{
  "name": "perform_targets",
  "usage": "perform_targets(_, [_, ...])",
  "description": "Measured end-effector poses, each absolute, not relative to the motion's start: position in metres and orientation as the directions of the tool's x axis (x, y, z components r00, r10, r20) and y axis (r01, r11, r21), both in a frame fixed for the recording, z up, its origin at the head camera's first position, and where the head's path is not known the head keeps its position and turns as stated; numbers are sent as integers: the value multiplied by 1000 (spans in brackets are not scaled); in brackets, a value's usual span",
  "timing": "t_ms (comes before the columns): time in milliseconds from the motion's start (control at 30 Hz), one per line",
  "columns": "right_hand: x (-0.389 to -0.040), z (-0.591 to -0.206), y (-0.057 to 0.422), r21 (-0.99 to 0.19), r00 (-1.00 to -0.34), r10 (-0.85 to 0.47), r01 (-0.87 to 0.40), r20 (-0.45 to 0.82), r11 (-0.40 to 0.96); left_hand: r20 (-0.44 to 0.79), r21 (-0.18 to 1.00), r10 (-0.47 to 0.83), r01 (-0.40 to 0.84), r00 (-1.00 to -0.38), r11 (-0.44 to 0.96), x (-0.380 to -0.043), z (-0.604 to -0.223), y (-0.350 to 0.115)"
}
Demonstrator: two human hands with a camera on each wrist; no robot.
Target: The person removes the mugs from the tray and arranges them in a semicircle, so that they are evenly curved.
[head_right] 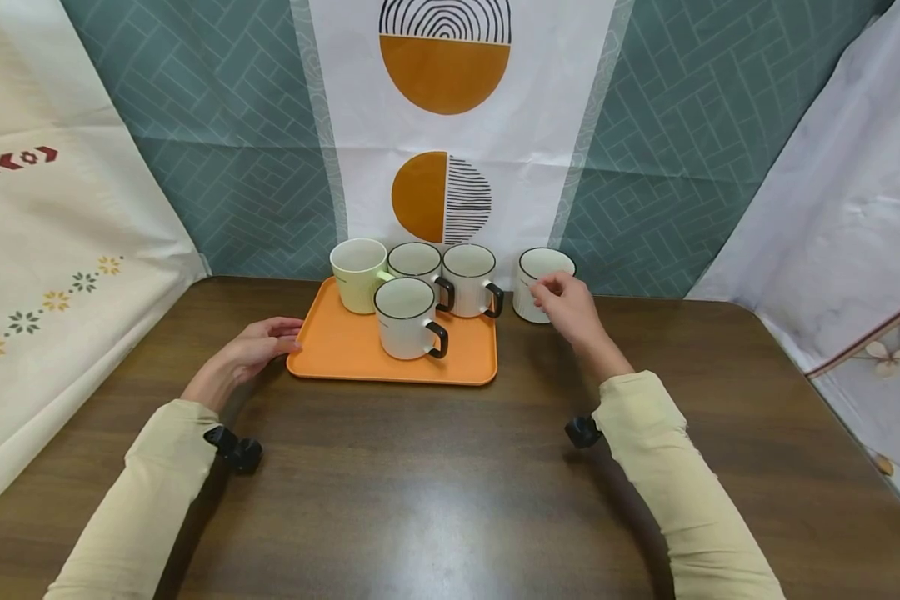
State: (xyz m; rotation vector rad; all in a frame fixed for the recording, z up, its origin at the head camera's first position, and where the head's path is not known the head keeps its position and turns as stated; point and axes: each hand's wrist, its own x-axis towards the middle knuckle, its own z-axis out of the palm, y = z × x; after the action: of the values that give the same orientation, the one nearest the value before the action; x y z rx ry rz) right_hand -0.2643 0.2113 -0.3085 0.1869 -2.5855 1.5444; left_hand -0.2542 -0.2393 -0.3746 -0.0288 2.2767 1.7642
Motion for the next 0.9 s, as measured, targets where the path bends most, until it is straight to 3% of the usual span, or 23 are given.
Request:
perform_targets(367, [-262,-335,163,-930,-964,-267,-108,11,352,-229,943,135,-186,-964,275,-255,-376,-241])
perform_targets(667, [-261,-343,129,-945,-947,-321,-94,-12,315,-245,937,134,-199,-960,285,-257,-373,-240])
perform_targets(900, [-261,-352,115,-954,-927,-372,-152,48,257,-237,942,136,-194,-962,274,-257,-374,-241])
